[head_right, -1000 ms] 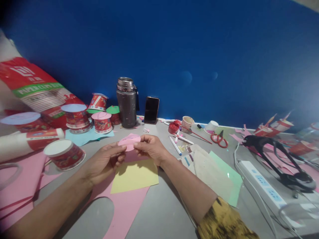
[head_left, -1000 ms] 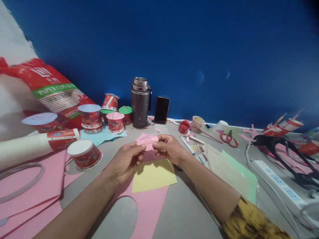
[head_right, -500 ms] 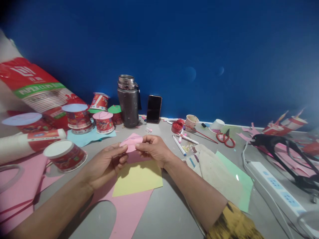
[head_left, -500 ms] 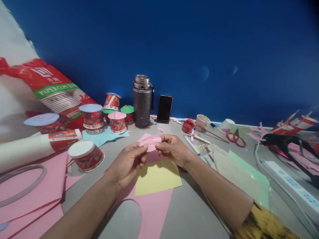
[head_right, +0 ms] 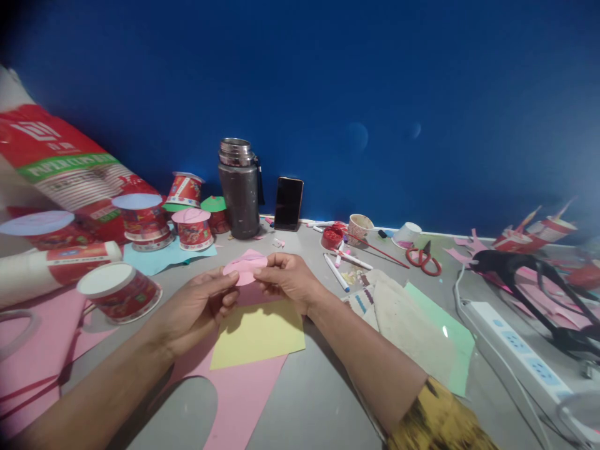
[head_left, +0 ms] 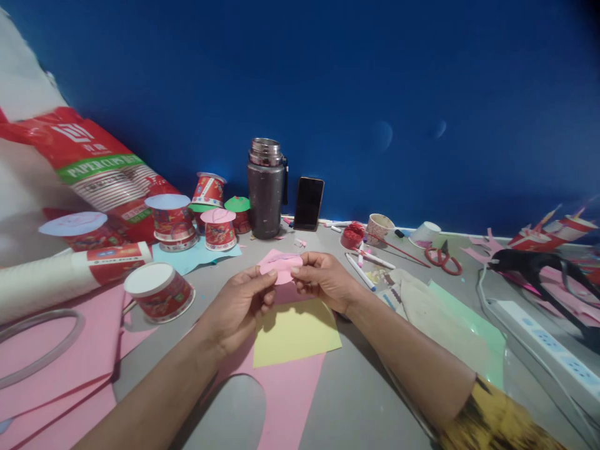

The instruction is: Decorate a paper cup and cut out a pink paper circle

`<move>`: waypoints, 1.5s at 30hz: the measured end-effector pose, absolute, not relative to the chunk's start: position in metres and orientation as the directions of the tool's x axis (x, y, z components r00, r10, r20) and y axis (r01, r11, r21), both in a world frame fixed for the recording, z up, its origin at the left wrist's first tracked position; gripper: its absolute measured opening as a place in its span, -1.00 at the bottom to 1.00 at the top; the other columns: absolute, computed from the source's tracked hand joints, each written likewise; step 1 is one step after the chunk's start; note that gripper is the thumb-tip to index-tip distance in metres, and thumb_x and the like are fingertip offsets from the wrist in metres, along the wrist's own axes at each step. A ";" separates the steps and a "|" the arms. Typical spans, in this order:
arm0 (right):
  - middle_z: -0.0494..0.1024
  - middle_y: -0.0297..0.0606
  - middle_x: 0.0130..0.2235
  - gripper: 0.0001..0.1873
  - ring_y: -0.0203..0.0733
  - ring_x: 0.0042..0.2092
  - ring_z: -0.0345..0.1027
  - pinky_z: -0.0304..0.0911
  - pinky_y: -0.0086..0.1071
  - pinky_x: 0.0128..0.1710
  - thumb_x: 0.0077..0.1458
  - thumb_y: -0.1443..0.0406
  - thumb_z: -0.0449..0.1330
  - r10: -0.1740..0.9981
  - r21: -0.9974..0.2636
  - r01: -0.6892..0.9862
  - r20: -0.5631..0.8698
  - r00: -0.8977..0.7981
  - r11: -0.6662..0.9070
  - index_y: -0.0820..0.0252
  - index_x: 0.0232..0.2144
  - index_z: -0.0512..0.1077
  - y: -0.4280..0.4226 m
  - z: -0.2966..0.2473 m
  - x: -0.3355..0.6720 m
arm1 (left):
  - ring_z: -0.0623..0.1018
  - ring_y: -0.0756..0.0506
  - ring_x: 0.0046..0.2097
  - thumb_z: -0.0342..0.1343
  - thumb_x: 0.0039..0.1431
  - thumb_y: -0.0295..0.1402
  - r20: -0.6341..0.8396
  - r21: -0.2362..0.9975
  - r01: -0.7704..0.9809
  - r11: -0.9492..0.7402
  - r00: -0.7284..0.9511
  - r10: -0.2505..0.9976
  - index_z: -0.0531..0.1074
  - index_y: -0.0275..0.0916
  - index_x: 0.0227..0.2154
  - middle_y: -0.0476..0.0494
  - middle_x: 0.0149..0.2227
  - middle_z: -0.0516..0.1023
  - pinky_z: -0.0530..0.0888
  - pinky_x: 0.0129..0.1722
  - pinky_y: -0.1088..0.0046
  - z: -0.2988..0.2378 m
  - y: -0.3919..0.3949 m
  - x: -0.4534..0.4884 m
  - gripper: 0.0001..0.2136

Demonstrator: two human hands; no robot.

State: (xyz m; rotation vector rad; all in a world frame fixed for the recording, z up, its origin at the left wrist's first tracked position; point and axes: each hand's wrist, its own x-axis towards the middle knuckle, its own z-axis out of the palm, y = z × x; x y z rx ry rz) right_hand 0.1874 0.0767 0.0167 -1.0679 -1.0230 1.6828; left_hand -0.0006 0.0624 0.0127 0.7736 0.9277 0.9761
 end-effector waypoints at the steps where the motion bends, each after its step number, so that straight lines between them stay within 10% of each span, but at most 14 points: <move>1: 0.54 -0.40 -0.55 -0.40 -0.40 -0.53 0.35 0.19 -0.52 -0.49 -0.43 0.07 0.67 0.941 -0.929 -0.236 -0.223 -0.253 -0.284 0.22 -0.44 0.46 0.077 0.016 0.187 | 0.31 0.09 -0.57 0.49 -0.11 -0.26 -0.286 0.869 -0.333 0.366 0.264 0.921 0.44 -0.26 -0.43 0.06 -0.62 0.39 0.17 -0.61 0.63 0.013 0.062 -0.001 -0.67; 32: 0.52 -0.38 -0.57 -0.39 -0.43 -0.57 0.26 0.04 -0.52 -0.58 -0.46 -0.03 0.64 0.915 -0.929 -0.172 -0.268 -0.300 -0.328 0.23 -0.58 0.44 0.074 0.007 0.176 | 0.29 0.10 -0.55 0.53 -0.28 -0.11 -0.164 0.940 -0.284 0.188 0.105 0.981 0.47 -0.28 -0.45 0.10 -0.63 0.39 0.21 -0.56 0.60 0.012 0.062 0.004 -0.55; 45: 0.49 -0.40 -0.57 -0.66 -0.35 -0.50 0.28 0.22 -0.44 -0.44 -0.24 0.14 0.49 0.981 -0.993 -0.074 -0.076 -0.176 -0.090 0.20 -0.60 0.45 0.067 0.008 0.166 | 0.40 0.06 -0.51 0.59 -0.33 -0.30 -0.248 0.796 -0.512 0.322 0.209 0.946 0.52 -0.31 -0.57 0.00 -0.58 0.48 0.33 -0.56 0.59 0.020 0.058 0.008 -0.65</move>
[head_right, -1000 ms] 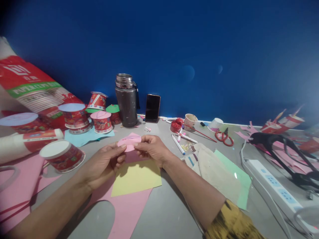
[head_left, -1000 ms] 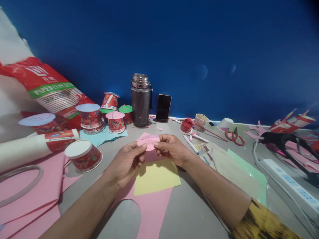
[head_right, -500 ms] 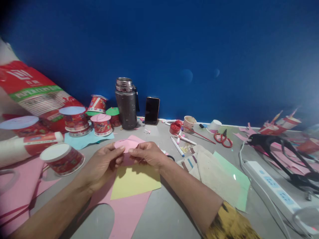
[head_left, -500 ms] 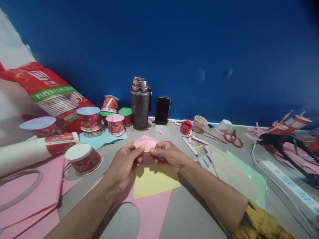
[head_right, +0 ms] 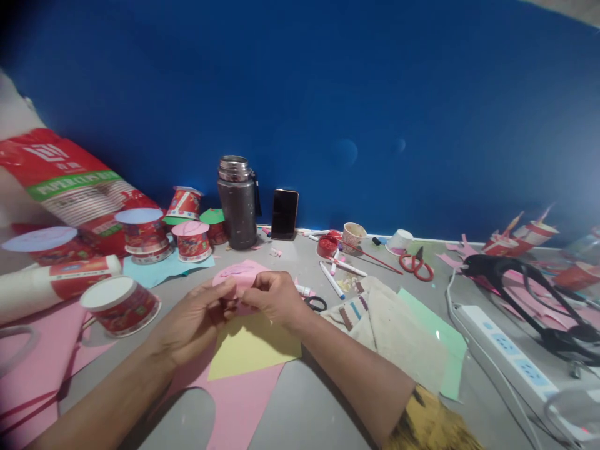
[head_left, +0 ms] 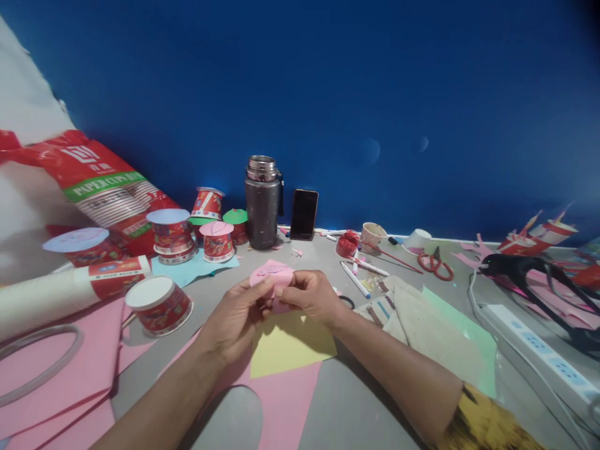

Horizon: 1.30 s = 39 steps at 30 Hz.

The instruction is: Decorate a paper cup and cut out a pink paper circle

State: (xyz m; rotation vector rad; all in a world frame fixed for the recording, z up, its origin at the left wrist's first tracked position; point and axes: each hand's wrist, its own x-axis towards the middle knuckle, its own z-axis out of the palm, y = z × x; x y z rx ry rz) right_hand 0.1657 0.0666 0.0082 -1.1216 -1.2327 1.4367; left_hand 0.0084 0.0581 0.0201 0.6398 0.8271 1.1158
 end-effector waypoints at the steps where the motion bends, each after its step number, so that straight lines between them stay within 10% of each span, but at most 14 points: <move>1: 0.50 -0.40 -0.56 -0.67 -0.35 -0.50 0.28 0.23 -0.44 -0.44 -0.24 0.15 0.48 0.982 -0.994 -0.068 -0.070 -0.175 -0.083 0.20 -0.60 0.45 0.066 0.008 0.165 | 0.40 0.06 -0.51 0.59 -0.33 -0.31 -0.247 0.792 -0.521 0.317 0.202 0.948 0.52 -0.31 -0.59 0.00 -0.58 0.48 0.34 -0.56 0.58 0.020 0.058 0.009 -0.66; 14: 0.56 -0.36 -0.51 -0.66 -0.25 -0.45 0.43 0.42 -0.35 -0.37 -0.22 0.13 0.49 0.981 -0.990 -0.126 -0.035 -0.191 -0.060 0.19 -0.56 0.47 0.062 0.010 0.163 | 0.52 -0.01 -0.43 0.48 -0.12 -0.45 -0.240 0.731 -0.603 0.319 0.210 0.948 0.64 -0.36 -0.43 -0.13 -0.45 0.62 0.51 -0.43 0.51 0.020 0.055 0.014 -0.82; 21: 0.44 -0.42 -0.62 -0.54 -0.39 -0.58 0.20 0.18 -0.45 -0.54 -0.31 0.04 0.55 0.992 -0.985 -0.172 -0.007 -0.129 -0.030 0.19 -0.62 0.43 0.068 0.013 0.168 | 0.52 -0.04 -0.41 0.41 0.07 -0.28 -0.285 0.703 -0.644 0.301 0.131 0.949 0.66 -0.28 -0.29 -0.14 -0.36 0.64 0.54 -0.44 0.47 0.026 0.052 0.015 -0.81; 29: 0.50 -0.36 -0.59 -0.45 -0.41 -0.57 0.18 0.10 -0.47 -0.54 -0.29 -0.08 0.55 0.987 -0.984 -0.179 0.008 -0.158 -0.021 0.21 -0.62 0.44 0.068 0.011 0.168 | 0.42 0.03 -0.47 0.58 -0.28 -0.23 -0.198 0.849 -0.474 0.234 0.126 0.972 0.61 -0.33 -0.51 -0.06 -0.51 0.54 0.41 -0.48 0.56 0.017 0.050 0.012 -0.66; 39: 0.50 -0.37 -0.57 -0.44 -0.42 -0.58 0.15 0.07 -0.46 -0.54 -0.26 -0.10 0.54 0.986 -0.973 -0.232 0.033 -0.165 -0.006 0.20 -0.59 0.45 0.067 0.007 0.166 | 0.43 0.03 -0.50 0.57 -0.24 -0.26 -0.240 0.816 -0.501 0.288 0.160 0.958 0.58 -0.33 -0.49 -0.05 -0.54 0.52 0.39 -0.48 0.53 0.013 0.052 0.009 -0.67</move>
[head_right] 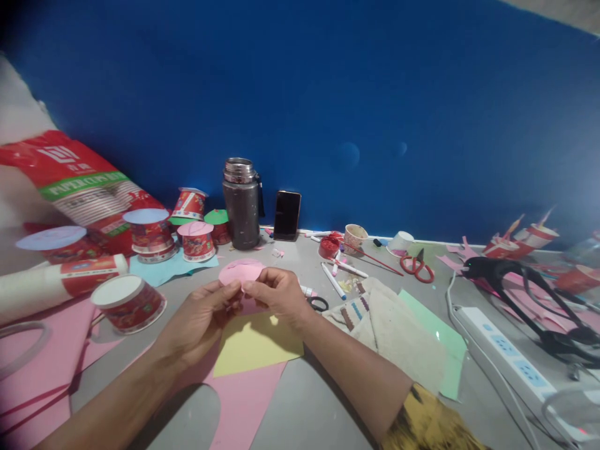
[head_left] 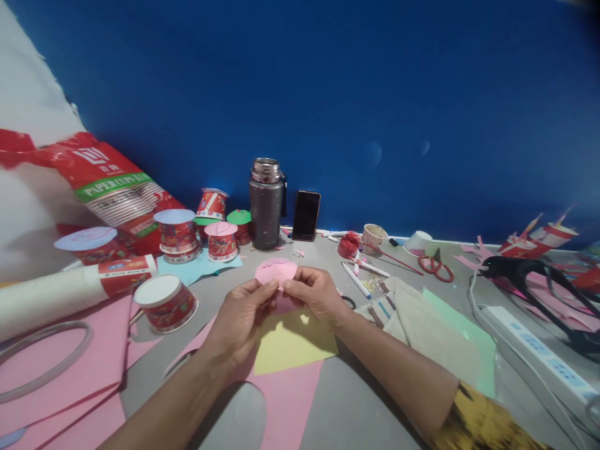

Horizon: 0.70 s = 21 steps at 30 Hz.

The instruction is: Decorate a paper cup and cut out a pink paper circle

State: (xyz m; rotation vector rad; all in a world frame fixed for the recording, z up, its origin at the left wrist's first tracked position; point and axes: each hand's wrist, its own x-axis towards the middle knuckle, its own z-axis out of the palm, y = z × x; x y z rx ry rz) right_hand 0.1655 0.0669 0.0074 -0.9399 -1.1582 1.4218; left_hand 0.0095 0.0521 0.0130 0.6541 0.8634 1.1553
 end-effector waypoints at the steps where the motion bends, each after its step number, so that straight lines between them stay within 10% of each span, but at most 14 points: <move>1: 0.49 -0.39 -0.58 -0.47 -0.41 -0.57 0.17 0.09 -0.45 -0.53 -0.24 -0.07 0.54 0.987 -0.980 -0.198 0.051 -0.151 0.020 0.20 -0.60 0.44 0.066 0.008 0.165 | 0.44 0.02 -0.50 0.58 -0.25 -0.25 -0.245 0.811 -0.504 0.296 0.167 0.955 0.59 -0.34 -0.46 -0.06 -0.53 0.54 0.40 -0.48 0.53 0.013 0.051 0.010 -0.65; 14: 0.59 -0.22 -0.51 -0.29 -0.35 -0.53 0.30 0.23 -0.44 -0.48 -0.16 -0.32 0.38 0.970 -0.980 -0.192 -0.012 -0.243 -0.060 0.24 -0.56 0.52 0.063 0.010 0.167 | 0.47 0.02 -0.46 0.57 -0.20 -0.27 -0.148 0.806 -0.539 0.245 0.217 0.965 0.58 -0.34 -0.54 -0.08 -0.52 0.55 0.46 -0.42 0.55 0.018 0.052 0.013 -0.70; 21: 0.56 -0.33 -0.54 -0.41 -0.43 -0.56 0.18 0.09 -0.48 -0.53 -0.25 -0.12 0.54 0.989 -0.960 -0.275 -0.011 -0.145 -0.051 0.20 -0.61 0.40 0.065 0.004 0.165 | 0.48 0.02 -0.47 0.52 -0.12 -0.34 -0.207 0.798 -0.539 0.270 0.176 0.962 0.59 -0.35 -0.48 -0.11 -0.49 0.58 0.44 -0.44 0.54 0.014 0.052 0.013 -0.76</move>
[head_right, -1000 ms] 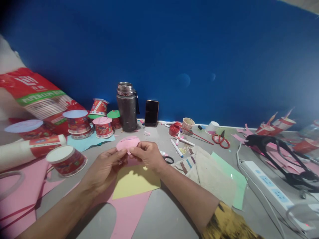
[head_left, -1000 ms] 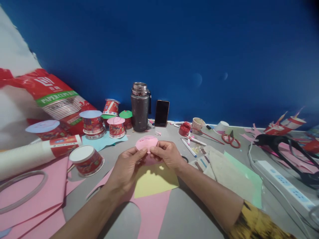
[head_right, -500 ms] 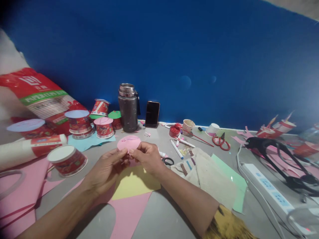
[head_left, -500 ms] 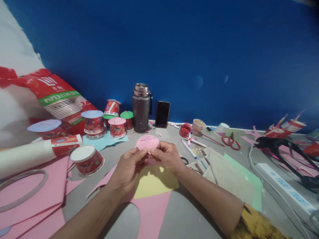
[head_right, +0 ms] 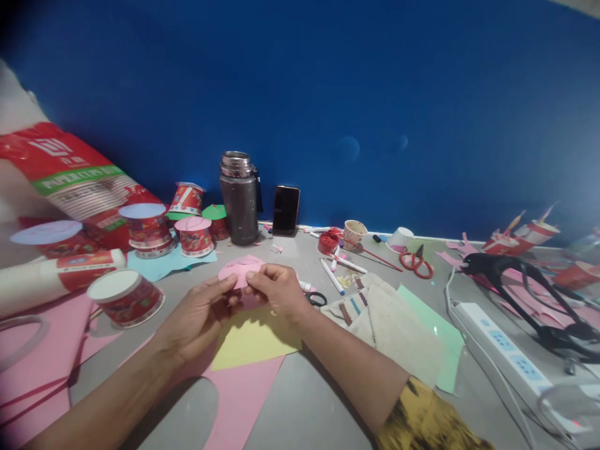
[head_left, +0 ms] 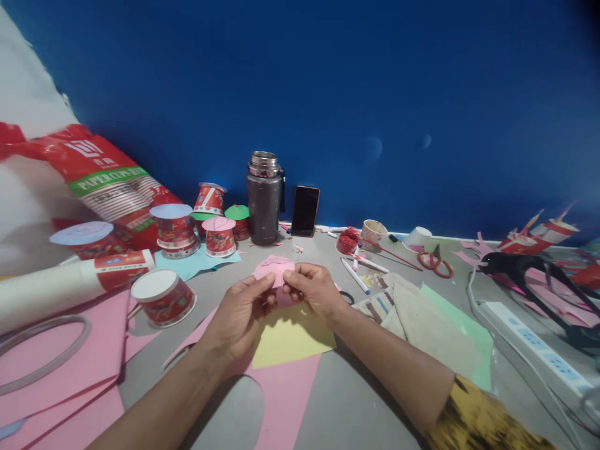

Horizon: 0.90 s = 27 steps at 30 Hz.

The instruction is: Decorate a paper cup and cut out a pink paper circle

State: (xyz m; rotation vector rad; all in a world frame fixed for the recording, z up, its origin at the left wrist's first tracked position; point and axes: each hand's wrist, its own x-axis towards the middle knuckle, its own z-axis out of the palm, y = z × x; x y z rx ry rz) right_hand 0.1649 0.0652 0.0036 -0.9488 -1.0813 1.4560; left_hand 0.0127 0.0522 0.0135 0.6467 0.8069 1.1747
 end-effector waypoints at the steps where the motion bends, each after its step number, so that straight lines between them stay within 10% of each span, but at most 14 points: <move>1: 0.55 -0.34 -0.55 -0.42 -0.43 -0.57 0.17 0.08 -0.48 -0.54 -0.24 -0.11 0.54 0.991 -0.961 -0.273 -0.004 -0.132 -0.040 0.19 -0.61 0.39 0.065 0.003 0.164 | 0.47 0.02 -0.48 0.52 -0.12 -0.35 -0.211 0.791 -0.548 0.273 0.174 0.962 0.59 -0.35 -0.48 -0.10 -0.50 0.57 0.44 -0.44 0.54 0.013 0.052 0.013 -0.76; 27: 0.52 -0.31 -0.54 -0.42 -0.40 -0.55 0.21 0.12 -0.47 -0.52 -0.06 -0.18 0.41 0.989 -0.964 -0.263 0.013 -0.149 -0.027 0.22 -0.56 0.48 0.061 0.003 0.161 | 0.43 0.04 -0.50 0.54 -0.12 -0.30 -0.215 0.816 -0.517 0.258 0.143 0.966 0.56 -0.35 -0.52 -0.08 -0.52 0.55 0.41 -0.47 0.55 0.013 0.052 0.011 -0.72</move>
